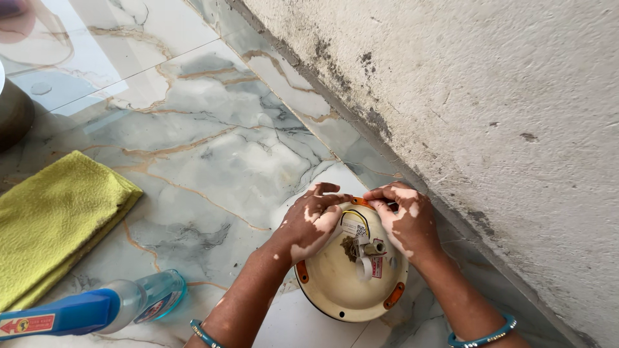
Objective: The person wipes a ceiling fan motor housing and several fan blades with cloths. They use a red cloth and a green cloth, dipping the red cloth into a metal bowl of water to rinse it. The person wipes both sides of the blades and the motor housing, then places the cleaned parts on the floor.
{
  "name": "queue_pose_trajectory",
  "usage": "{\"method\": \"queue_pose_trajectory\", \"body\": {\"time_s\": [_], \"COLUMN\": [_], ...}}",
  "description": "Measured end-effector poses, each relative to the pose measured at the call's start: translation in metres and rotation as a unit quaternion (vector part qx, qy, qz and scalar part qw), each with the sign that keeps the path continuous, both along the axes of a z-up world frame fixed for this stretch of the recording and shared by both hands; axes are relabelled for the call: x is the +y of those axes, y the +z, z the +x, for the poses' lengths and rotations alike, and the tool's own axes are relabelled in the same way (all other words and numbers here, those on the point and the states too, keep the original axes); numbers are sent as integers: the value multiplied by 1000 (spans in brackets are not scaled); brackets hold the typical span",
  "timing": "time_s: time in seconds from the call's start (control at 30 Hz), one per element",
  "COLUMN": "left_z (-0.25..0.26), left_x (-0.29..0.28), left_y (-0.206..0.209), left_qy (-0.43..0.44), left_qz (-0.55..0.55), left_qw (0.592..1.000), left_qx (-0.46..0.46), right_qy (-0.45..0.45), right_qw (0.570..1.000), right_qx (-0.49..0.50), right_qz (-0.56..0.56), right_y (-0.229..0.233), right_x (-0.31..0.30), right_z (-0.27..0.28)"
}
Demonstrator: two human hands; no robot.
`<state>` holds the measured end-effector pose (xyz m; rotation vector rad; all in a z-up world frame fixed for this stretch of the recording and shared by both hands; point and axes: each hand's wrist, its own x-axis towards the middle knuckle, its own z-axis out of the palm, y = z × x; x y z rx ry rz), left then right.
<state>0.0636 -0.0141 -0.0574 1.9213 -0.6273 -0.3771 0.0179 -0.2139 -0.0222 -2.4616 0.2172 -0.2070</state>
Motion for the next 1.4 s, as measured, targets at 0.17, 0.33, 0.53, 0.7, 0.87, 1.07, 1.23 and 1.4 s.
{"method": "queue_pose_trajectory", "body": {"time_s": [0.17,0.33,0.53,0.7,0.87,1.07,1.23,1.4], "left_z": [2,-1,-15,-37,-35,-19,-17,-16], "left_x": [-2,0,18,44,45,38,26,9], "left_y": [3,6,15,21,34,51,64,78], "left_qy": [-7,22,84,106,159,93,98,86], "left_qz": [18,-43,-62,-76,-11,-4,25,-144], "left_qw": [999,998,986,991,985,995,994,986], "left_qx": [28,39,127,2,63,22,34,-28], "right_qy": [-14,-14,-35,-101,29,80,114,102], "right_qw": [1000,1000,999,989,993,978,972,979], "right_qx": [-5,-8,-4,74,10,166,189,161], "right_qz": [-8,6,23,77,111,102,86,68], "right_y": [1,-1,16,44,59,56,58,81], "right_x": [0,0,3,11,19,28,29,20], "right_z": [-2,-3,-4,-8,-7,4,0,-7]}}
